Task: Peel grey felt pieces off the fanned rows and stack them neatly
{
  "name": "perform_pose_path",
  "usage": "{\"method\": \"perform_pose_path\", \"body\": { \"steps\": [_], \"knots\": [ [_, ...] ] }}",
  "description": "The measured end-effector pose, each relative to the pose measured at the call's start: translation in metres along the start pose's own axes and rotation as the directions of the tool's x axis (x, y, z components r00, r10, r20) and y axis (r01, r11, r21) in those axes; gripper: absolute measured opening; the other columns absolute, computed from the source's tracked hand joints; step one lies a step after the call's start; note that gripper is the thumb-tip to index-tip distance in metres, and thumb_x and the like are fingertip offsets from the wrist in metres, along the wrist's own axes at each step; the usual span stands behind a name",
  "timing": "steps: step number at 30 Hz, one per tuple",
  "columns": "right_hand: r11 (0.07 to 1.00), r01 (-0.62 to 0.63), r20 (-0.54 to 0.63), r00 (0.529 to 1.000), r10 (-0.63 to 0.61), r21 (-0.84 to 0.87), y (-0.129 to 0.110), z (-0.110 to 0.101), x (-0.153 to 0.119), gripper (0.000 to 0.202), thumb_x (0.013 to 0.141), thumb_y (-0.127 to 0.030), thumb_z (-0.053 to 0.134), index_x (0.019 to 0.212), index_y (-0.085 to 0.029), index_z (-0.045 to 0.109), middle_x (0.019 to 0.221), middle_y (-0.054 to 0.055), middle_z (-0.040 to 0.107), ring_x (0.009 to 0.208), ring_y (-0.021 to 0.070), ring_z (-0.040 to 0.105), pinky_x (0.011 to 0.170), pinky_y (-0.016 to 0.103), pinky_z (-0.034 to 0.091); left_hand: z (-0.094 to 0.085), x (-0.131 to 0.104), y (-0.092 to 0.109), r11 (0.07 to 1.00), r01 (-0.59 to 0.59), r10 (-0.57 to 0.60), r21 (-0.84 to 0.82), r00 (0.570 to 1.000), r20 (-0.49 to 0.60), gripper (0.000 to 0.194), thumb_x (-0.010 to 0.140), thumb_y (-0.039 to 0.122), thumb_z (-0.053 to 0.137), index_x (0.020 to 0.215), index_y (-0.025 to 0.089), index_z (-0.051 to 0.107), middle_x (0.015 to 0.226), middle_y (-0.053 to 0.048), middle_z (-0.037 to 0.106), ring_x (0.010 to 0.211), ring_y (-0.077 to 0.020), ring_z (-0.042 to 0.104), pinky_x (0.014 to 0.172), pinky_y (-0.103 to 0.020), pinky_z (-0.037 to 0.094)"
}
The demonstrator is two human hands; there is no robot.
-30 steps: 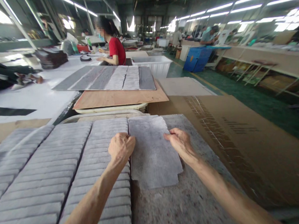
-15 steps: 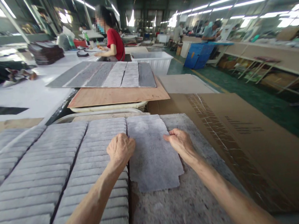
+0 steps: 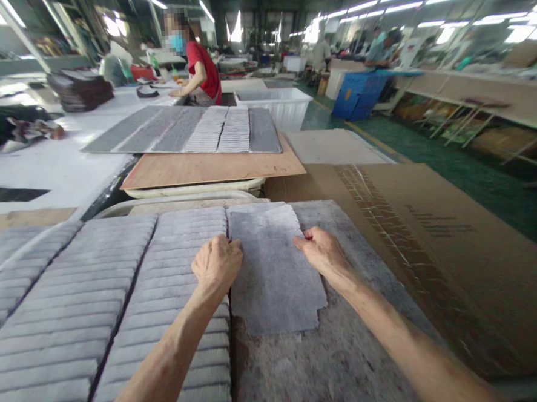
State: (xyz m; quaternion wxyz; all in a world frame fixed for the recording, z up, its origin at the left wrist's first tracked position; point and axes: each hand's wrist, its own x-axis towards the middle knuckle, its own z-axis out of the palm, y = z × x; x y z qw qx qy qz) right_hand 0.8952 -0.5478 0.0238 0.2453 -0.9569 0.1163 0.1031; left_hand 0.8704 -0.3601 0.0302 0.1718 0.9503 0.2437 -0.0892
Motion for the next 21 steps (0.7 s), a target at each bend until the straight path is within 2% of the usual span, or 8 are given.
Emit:
{"method": "perform_pose_path", "body": {
  "steps": [14,21],
  "knots": [
    [0.999,0.010,0.023,1.000,-0.009,-0.044,-0.0010,-0.0006,0.0033,0.031,0.088,-0.037,0.053,0.110,-0.015,0.056,0.109,0.006,0.059,0.094,0.0181,0.058,0.081,0.040,0.049,0.0018,-0.0013,0.0029,0.999,0.011,-0.010,0.039,1.000,-0.028,0.033,0.086,0.045,0.047,0.091,0.016,0.062,0.090,-0.005,0.064,0.086,-0.0172,0.060,0.077,-0.037,0.047],
    [0.999,-0.003,0.034,0.999,0.005,-0.033,-0.0006,-0.0014,0.0034,0.030,0.087,-0.037,0.054,0.108,-0.015,0.057,0.106,0.005,0.060,0.092,0.0179,0.059,0.080,0.038,0.050,-0.0013,-0.0049,0.0052,0.999,0.011,-0.009,0.030,0.999,-0.043,0.030,0.085,0.037,0.045,0.089,0.016,0.065,0.092,-0.009,0.066,0.088,-0.0216,0.062,0.075,-0.038,0.047]
  ]
}}
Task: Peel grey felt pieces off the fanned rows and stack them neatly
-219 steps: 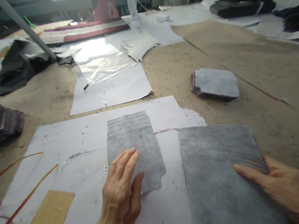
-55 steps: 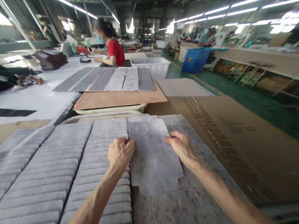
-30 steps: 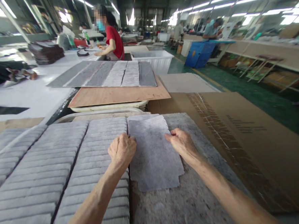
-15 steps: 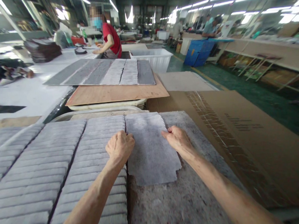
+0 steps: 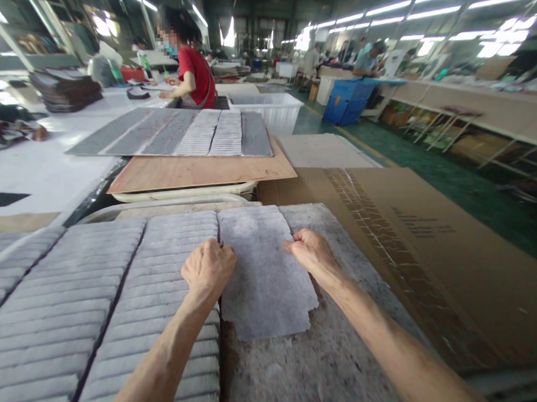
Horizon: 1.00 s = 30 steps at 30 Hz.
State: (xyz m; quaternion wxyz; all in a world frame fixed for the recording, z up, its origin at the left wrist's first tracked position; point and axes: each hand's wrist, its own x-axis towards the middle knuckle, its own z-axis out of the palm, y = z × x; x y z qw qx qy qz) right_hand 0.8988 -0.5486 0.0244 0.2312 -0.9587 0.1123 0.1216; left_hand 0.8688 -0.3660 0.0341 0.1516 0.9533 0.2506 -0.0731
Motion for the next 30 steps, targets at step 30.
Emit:
{"method": "perform_pose_path", "body": {
  "steps": [30],
  "knots": [
    [1.000,-0.011,-0.121,0.993,0.008,-0.026,0.0000,0.0057,0.0049,0.032,0.073,-0.043,0.058,0.095,-0.020,0.064,0.075,0.003,0.068,0.072,0.0192,0.064,0.057,0.025,0.040,0.0041,0.0027,-0.0010,0.999,0.014,-0.017,-0.047,0.998,-0.055,0.025,0.079,0.035,0.046,0.082,0.020,0.066,0.090,-0.012,0.068,0.088,-0.0288,0.063,0.069,-0.037,0.045]
  ]
}}
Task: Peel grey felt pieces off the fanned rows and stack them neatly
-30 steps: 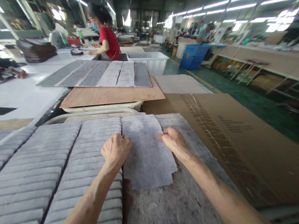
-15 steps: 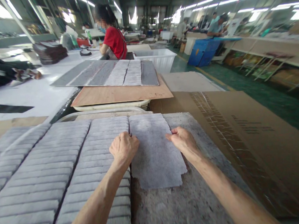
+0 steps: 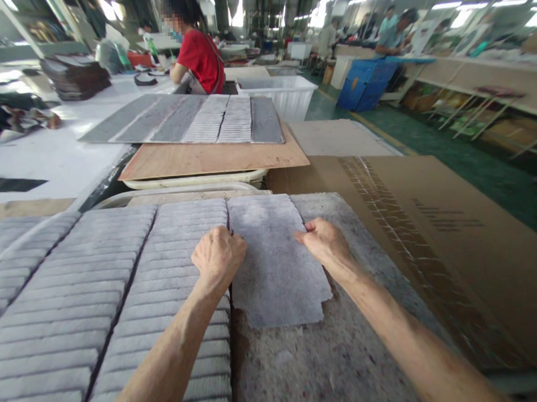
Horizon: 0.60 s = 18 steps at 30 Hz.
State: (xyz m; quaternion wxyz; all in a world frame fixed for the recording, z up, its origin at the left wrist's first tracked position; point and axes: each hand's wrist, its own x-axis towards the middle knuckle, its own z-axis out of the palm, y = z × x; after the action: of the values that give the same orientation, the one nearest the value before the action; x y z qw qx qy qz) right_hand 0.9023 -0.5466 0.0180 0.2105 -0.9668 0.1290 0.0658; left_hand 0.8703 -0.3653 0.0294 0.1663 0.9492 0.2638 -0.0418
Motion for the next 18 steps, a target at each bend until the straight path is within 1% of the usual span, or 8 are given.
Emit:
{"method": "perform_pose_path", "body": {
  "steps": [2,5,7,9,12,15,16,18],
  "knots": [
    [0.999,0.014,-0.038,0.999,-0.016,-0.045,-0.003,0.002,-0.006,0.030,0.076,-0.041,0.056,0.095,-0.019,0.063,0.076,0.006,0.068,0.075,0.0213,0.064,0.060,0.026,0.041,0.002,-0.003,0.000,1.000,-0.018,0.018,0.008,0.999,-0.036,0.026,0.078,0.037,0.045,0.083,0.020,0.064,0.089,-0.014,0.068,0.088,-0.0315,0.063,0.068,-0.038,0.044],
    [0.991,0.064,-0.135,0.988,-0.080,-0.119,-0.006,0.008,-0.019,0.029,0.082,-0.035,0.052,0.100,-0.014,0.059,0.084,0.012,0.066,0.082,0.0248,0.063,0.064,0.030,0.043,0.006,-0.010,0.000,0.999,-0.039,0.042,0.028,0.993,-0.110,0.032,0.080,0.039,0.043,0.097,0.016,0.058,0.086,-0.016,0.068,0.082,-0.0324,0.064,0.067,-0.039,0.044],
    [0.978,0.124,-0.215,0.963,-0.159,-0.169,-0.007,0.012,-0.028,0.029,0.085,-0.032,0.048,0.105,-0.012,0.056,0.097,0.017,0.062,0.092,0.0278,0.059,0.067,0.033,0.044,0.009,-0.015,0.000,0.997,-0.061,0.068,0.048,0.984,-0.166,0.035,0.081,0.039,0.043,0.103,0.013,0.053,0.085,-0.017,0.067,0.080,-0.0327,0.064,0.066,-0.039,0.044],
    [0.957,0.192,-0.274,0.929,-0.248,-0.217,-0.006,0.015,-0.033,0.029,0.087,-0.029,0.045,0.109,-0.012,0.054,0.108,0.019,0.056,0.100,0.0307,0.053,0.069,0.036,0.045,0.010,-0.019,0.000,0.993,-0.093,0.105,0.066,0.971,-0.214,0.034,0.082,0.037,0.044,0.103,0.012,0.052,0.087,-0.016,0.066,0.080,-0.0326,0.064,0.065,-0.039,0.044],
    [0.918,0.294,-0.292,0.883,-0.368,-0.267,-0.004,0.012,-0.036,0.029,0.088,-0.023,0.042,0.111,-0.013,0.056,0.115,0.019,0.053,0.104,0.0318,0.050,0.075,0.041,0.047,0.006,-0.023,-0.006,0.988,-0.138,0.153,0.074,0.952,-0.267,0.028,0.085,0.033,0.040,0.101,0.014,0.053,0.091,-0.014,0.065,0.078,-0.0294,0.064,0.063,-0.037,0.044],
    [0.854,0.431,-0.272,0.819,-0.506,-0.292,0.000,0.006,-0.041,0.034,0.089,-0.018,0.039,0.119,-0.013,0.054,0.131,0.014,0.047,0.117,0.0282,0.043,0.096,0.042,0.040,-0.005,-0.028,-0.018,0.971,-0.224,0.240,0.087,0.922,-0.305,0.029,0.088,0.025,0.031,0.103,0.019,0.055,0.100,-0.010,0.064,0.088,-0.0261,0.062,0.070,-0.036,0.045],
    [0.819,0.492,-0.262,0.783,-0.564,-0.295,0.002,0.005,-0.044,0.036,0.090,-0.021,0.039,0.123,-0.013,0.053,0.136,0.012,0.044,0.122,0.0266,0.039,0.102,0.040,0.035,-0.009,-0.031,-0.022,0.959,-0.265,0.283,0.099,0.908,-0.308,0.032,0.089,0.022,0.030,0.106,0.020,0.056,0.105,-0.009,0.064,0.095,-0.0253,0.060,0.075,-0.037,0.045],
    [0.711,0.637,-0.202,0.686,-0.699,-0.298,0.007,0.008,-0.051,0.041,0.092,-0.032,0.039,0.129,-0.017,0.050,0.140,0.009,0.041,0.130,0.0259,0.031,0.108,0.041,0.028,-0.013,-0.037,-0.032,0.924,-0.359,0.381,0.128,0.877,-0.293,0.036,0.088,0.020,0.032,0.117,0.021,0.053,0.117,-0.007,0.060,0.109,-0.0243,0.054,0.088,-0.038,0.043]
  ]
}}
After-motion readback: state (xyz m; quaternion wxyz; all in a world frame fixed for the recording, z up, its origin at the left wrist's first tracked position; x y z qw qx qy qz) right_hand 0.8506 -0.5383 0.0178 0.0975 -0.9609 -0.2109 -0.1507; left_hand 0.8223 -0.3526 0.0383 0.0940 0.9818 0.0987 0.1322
